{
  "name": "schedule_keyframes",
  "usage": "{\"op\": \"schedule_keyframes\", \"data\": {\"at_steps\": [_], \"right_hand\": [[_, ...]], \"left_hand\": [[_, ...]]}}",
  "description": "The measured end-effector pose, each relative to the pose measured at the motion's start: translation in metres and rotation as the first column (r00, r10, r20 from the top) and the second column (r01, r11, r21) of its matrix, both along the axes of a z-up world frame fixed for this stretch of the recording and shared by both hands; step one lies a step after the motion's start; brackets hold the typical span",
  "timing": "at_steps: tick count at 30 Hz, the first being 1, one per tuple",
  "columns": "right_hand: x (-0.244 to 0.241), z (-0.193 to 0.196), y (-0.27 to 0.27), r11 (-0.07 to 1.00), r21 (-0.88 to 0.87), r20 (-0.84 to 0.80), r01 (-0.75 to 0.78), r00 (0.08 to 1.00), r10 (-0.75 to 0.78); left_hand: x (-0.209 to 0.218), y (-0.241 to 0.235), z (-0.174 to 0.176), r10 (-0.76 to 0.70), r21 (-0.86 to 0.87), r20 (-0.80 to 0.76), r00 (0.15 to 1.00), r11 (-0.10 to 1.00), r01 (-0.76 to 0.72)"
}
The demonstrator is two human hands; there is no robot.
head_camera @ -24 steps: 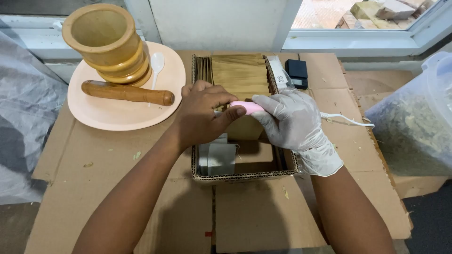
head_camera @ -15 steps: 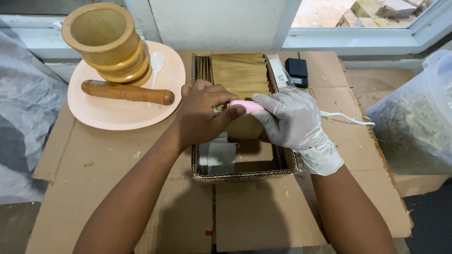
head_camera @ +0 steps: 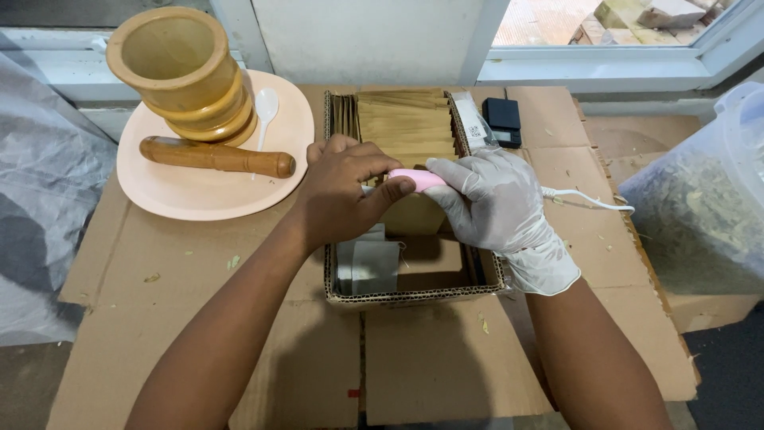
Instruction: Sealing small white packets with a handheld heat sealer and placing them into brown paper bags as part of a packaging process.
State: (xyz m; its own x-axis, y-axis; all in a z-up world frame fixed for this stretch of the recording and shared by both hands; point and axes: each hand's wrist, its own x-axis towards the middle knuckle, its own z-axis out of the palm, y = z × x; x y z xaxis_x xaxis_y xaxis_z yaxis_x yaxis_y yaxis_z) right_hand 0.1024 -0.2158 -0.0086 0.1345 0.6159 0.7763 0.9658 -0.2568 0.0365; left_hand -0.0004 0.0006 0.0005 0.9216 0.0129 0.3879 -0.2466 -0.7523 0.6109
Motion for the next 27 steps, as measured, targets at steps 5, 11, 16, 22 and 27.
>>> {"op": "schedule_keyframes", "data": {"at_steps": [5,11,16,22,27], "right_hand": [[0.000,0.001,0.000,1.000,-0.004,0.000,0.007,1.000,-0.007],[0.001,0.000,0.000,1.000,0.005,0.004,0.003,1.000,-0.003],[0.006,-0.001,-0.003,1.000,0.005,-0.029,-0.025,0.999,0.025],[0.005,0.006,-0.004,0.999,-0.011,-0.080,-0.052,0.996,0.051],[0.015,0.011,0.000,0.996,-0.034,-0.126,-0.087,0.989,0.082]], "left_hand": [[0.000,0.000,0.003,-0.014,-0.011,-0.015,1.000,1.000,0.014],[0.001,0.000,0.003,-0.011,-0.014,-0.007,1.000,1.000,0.011],[-0.002,0.001,0.011,-0.026,0.000,-0.050,0.998,1.000,0.026],[0.000,-0.001,0.005,0.053,0.074,-0.096,0.994,0.996,-0.046],[0.000,-0.005,0.007,0.081,0.099,-0.027,0.996,0.992,-0.078]]}}
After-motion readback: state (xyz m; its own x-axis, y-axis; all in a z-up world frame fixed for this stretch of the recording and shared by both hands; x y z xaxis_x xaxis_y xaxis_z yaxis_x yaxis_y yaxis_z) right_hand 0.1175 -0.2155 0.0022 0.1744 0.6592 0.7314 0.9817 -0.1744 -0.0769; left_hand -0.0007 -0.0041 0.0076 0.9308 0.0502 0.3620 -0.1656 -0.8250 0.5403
